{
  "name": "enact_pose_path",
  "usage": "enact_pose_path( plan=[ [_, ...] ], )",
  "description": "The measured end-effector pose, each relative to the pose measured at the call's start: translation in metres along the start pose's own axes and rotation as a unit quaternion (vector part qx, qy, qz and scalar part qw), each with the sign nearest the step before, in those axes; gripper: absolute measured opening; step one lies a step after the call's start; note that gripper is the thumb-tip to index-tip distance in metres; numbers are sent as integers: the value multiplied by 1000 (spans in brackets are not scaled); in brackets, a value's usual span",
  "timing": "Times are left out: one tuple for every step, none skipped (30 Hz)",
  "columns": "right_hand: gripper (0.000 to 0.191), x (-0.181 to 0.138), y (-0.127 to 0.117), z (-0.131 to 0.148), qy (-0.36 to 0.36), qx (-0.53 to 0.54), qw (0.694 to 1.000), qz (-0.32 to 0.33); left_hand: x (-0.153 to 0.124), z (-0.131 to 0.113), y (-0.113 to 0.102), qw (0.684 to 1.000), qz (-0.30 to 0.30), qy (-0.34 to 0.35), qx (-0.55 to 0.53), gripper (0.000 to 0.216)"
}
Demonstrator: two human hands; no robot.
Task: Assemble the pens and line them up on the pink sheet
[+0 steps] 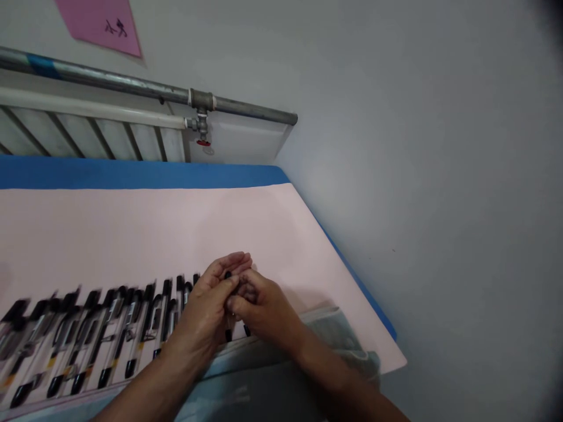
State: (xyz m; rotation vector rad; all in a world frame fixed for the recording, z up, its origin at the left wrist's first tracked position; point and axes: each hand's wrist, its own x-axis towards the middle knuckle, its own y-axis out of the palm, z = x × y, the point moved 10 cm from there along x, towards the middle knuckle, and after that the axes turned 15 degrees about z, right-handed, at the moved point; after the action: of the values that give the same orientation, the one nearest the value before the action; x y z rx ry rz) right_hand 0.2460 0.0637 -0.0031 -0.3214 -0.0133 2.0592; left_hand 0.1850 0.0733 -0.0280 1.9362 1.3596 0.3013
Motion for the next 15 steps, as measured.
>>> enact_pose_path(
  plan=[
    [10, 3, 0, -3, 5, 17, 1000, 2, -1, -1, 0, 1000, 3, 3, 11, 27],
    [9, 4, -2, -7, 14, 29, 999, 3, 0, -2, 1, 1000, 9, 4, 20, 28],
    [10, 4, -8, -12, 27, 35, 999, -1, 0, -3, 1, 999, 15, 3, 28, 29],
    [10, 3, -17, -18, 43, 30, 998, -15, 1, -6, 0, 999, 17, 5, 38, 30],
    [11, 1, -30, -24, 63, 14, 997, -42, 2, -10, -3, 999, 13, 9, 50, 31],
    [13, -3, -44, -30, 84, -17, 993, -75, 3, -15, -7, 998, 4, 15, 64, 31],
    [14, -8, -57, -34, 104, -59, 987, -106, 4, -20, -12, 997, -7, 24, 77, 31],
    [14, -11, -67, -37, 122, -107, 979, -124, 5, -26, -17, 995, -19, 35, 88, 31],
    [15, -14, -73, -40, 135, -153, 970, -130, 5, -30, -21, 994, -27, 45, 95, 29],
    [16, -15, -76, -42, 142, -193, 962, -130, 6, -33, -24, 993, -33, 53, 100, 28],
    [18, -16, -76, -44, 145, -223, 956, -127, 7, -35, -26, 992, -35, 58, 103, 27],
    [19, -17, -74, -45, 141, -245, 951, -126, 7, -36, -28, 992, -37, 63, 106, 25],
    [20, -18, -72, -46, 134, -260, 948, -126, 7, -37, -29, 991, -39, 65, 110, 24],
    [20, -19, -70, -46, 126, -270, 946, -125, 8, -36, -30, 990, -42, 67, 114, 23],
    [18, -20, -67, -46, 117, -280, 945, -122, 7, -36, -31, 990, -45, 66, 116, 22]
  ],
)
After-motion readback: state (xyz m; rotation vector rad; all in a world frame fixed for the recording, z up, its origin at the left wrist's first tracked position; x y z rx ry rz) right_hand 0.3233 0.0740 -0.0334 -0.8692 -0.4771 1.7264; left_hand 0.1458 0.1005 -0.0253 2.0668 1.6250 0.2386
